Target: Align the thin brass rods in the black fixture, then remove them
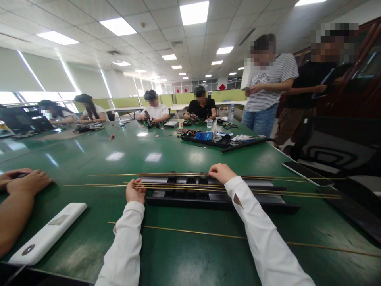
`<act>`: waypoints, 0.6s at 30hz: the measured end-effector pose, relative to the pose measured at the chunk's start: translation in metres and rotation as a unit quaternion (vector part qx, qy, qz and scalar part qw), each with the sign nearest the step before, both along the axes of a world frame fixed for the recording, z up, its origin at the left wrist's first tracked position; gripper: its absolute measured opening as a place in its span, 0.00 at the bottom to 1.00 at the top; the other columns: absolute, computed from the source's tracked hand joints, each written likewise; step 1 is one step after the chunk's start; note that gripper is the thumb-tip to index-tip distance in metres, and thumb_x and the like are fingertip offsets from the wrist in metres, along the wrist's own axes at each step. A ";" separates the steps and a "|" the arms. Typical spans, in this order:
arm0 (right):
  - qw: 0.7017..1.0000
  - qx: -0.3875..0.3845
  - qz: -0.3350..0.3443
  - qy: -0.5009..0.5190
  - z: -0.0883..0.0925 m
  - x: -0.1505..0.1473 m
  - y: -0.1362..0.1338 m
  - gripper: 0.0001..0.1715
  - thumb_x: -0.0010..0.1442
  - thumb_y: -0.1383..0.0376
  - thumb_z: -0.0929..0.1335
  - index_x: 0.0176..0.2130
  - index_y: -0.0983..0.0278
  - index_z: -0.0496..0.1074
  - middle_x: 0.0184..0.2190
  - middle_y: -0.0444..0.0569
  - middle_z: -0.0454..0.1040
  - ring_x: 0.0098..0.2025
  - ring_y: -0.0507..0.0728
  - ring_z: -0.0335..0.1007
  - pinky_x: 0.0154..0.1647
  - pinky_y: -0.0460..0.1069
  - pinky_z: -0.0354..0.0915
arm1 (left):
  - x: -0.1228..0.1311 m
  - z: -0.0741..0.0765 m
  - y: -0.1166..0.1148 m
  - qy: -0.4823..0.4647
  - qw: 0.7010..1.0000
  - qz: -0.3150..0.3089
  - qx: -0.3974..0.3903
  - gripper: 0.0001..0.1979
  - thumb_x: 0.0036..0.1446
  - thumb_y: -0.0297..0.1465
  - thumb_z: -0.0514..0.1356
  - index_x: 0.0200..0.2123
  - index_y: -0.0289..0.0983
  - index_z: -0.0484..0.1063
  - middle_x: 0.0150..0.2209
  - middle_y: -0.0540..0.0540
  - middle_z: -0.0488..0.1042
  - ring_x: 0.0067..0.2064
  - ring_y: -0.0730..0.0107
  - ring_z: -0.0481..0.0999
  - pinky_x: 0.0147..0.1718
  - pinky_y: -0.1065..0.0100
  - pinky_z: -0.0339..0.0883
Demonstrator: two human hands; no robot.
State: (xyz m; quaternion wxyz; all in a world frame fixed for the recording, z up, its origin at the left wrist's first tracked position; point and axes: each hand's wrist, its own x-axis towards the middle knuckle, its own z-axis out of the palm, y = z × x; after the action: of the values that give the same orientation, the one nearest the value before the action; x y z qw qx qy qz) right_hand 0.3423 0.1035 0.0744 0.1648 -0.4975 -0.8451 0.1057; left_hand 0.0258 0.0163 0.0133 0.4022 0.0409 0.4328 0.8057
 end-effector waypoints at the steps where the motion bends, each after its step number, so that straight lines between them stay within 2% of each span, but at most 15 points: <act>1: 1.000 -0.001 -0.001 -0.002 0.000 0.001 0.000 0.10 0.47 0.66 0.62 0.27 0.63 0.73 0.26 0.47 0.74 0.31 0.52 0.67 0.32 0.44 0.58 | 0.000 0.000 0.000 0.000 1.000 -0.001 0.001 0.09 0.45 0.31 0.50 0.22 0.33 0.66 0.18 0.52 0.59 0.16 0.80 0.57 0.14 0.75 0.52; 18: 0.998 -0.061 -0.017 0.013 0.001 0.022 0.005 0.10 0.47 0.65 0.63 0.27 0.65 0.74 0.24 0.47 0.75 0.29 0.52 0.69 0.30 0.43 0.60 | -0.005 -0.002 0.000 0.002 1.000 -0.003 0.004 0.08 0.44 0.31 0.51 0.22 0.33 0.66 0.17 0.52 0.58 0.16 0.80 0.57 0.14 0.76 0.52</act>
State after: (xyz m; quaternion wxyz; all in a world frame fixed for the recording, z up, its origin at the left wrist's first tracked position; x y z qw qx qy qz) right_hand 0.3641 0.1086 0.0756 0.1473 -0.5196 -0.8261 0.1606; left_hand 0.0213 0.0160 0.0115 0.4038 0.0451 0.4302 0.8062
